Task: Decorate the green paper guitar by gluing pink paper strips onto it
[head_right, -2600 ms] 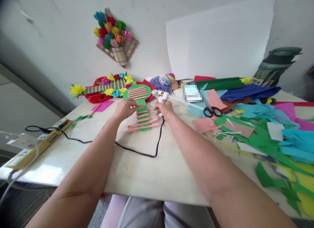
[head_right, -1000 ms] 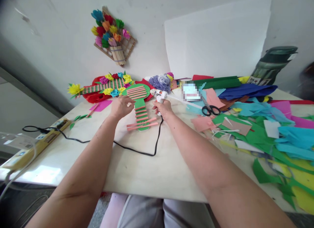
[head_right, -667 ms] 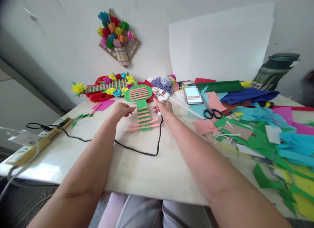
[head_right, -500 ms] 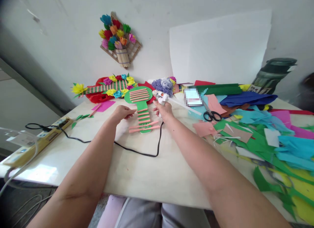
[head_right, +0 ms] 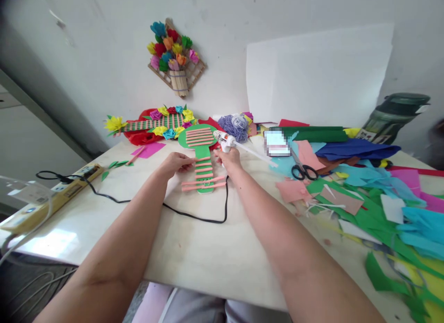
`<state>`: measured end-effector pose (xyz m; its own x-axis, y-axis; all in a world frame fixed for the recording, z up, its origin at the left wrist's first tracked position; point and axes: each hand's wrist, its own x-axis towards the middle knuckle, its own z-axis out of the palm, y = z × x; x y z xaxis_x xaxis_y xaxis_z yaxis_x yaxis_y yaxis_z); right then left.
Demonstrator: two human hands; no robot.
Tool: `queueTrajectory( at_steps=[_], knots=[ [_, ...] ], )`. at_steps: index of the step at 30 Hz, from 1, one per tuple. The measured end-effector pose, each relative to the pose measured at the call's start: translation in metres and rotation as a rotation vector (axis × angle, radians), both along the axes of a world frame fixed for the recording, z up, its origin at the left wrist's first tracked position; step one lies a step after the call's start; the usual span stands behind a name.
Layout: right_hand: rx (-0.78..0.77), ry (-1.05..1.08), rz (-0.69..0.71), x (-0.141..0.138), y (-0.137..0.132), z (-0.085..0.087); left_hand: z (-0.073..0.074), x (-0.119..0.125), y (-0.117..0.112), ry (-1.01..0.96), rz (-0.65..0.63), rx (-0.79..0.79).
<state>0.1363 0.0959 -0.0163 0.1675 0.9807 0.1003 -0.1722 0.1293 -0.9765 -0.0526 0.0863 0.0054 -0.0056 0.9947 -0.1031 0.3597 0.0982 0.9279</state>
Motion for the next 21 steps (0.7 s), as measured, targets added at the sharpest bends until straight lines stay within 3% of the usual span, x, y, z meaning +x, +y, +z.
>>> queueTrajectory(
  at_steps=[17, 21],
  knots=[
    [0.037, -0.126, 0.067, -0.0012, -0.0043, -0.0008, -0.0104, 0.0020, 0.0098, 0.055, 0.043, 0.066],
    [0.032, -0.125, 0.039, -0.0018, -0.0037, -0.0019, -0.0056, 0.0024, 0.0079, 0.053, 0.050, 0.070]
  ],
)
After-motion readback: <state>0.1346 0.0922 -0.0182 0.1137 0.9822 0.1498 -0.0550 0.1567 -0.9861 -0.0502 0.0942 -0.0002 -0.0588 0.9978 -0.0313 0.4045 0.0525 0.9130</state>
